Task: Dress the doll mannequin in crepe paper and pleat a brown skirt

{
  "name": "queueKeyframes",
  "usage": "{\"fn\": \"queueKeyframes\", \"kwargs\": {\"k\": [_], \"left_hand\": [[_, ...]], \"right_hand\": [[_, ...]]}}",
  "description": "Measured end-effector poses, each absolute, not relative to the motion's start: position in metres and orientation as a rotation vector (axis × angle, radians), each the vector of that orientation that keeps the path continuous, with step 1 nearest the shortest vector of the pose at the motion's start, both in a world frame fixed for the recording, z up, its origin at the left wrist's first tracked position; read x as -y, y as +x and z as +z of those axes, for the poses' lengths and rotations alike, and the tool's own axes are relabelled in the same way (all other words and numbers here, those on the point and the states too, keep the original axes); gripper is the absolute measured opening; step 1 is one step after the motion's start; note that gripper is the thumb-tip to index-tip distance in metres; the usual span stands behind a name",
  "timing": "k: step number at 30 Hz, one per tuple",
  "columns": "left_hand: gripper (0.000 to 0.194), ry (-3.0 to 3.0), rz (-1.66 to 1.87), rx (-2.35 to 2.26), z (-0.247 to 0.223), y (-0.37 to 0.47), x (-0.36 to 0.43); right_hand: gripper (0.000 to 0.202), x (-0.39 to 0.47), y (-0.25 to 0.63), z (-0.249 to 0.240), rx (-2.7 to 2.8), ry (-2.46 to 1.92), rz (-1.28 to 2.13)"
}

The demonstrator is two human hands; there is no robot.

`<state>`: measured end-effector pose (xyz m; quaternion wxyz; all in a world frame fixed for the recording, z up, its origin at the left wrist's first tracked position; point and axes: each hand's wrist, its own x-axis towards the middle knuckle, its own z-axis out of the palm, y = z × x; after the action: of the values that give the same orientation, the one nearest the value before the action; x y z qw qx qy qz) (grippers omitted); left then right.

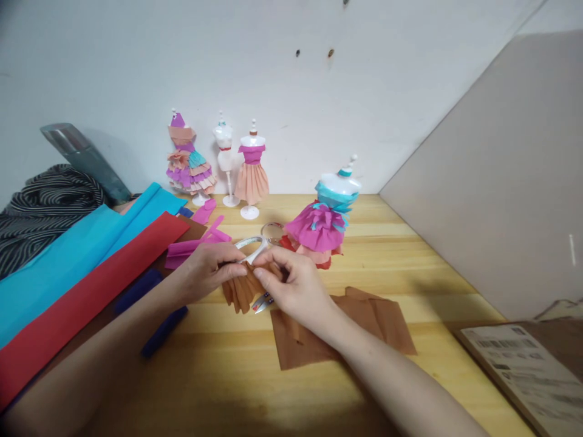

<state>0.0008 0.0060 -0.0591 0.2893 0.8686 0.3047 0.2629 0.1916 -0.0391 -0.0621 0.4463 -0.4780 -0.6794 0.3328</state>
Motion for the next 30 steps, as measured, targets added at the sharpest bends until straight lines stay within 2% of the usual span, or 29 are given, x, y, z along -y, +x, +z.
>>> {"fn": "queueKeyframes", "kwargs": {"k": [3,9,18,24,30], "left_hand": [[0.029,2.397,0.731,-0.849,-0.0608,0.0003,-0.0066],[0.027,2.551,0.699,-0.831,-0.0627,0.0002,-0.0062],[0.025,2.661,0.644,-0.871,-0.0592,0.0015,-0.0022],[0.026,2.686,0.632,-0.825,-0.0583,0.003,-0.0001],[0.021,2.676,0.628,-0.811,-0.0586,0.0043,0.0014]], "right_hand": [[0.013,0.0395,0.1917,-0.0626,1.728,-1.208,0.787],[0.018,0.0387,0.1934,-0.0658,1.83,-1.154,0.92],[0.017,0.0395,0.193,-0.0658,1.841,-1.205,0.733],[0.024,0.0395,0.1917,-0.0636,1.845,-1.248,0.593],[0.029,0.0374,0.1908,-0.0681,1.799,-1.273,0.604]]}}
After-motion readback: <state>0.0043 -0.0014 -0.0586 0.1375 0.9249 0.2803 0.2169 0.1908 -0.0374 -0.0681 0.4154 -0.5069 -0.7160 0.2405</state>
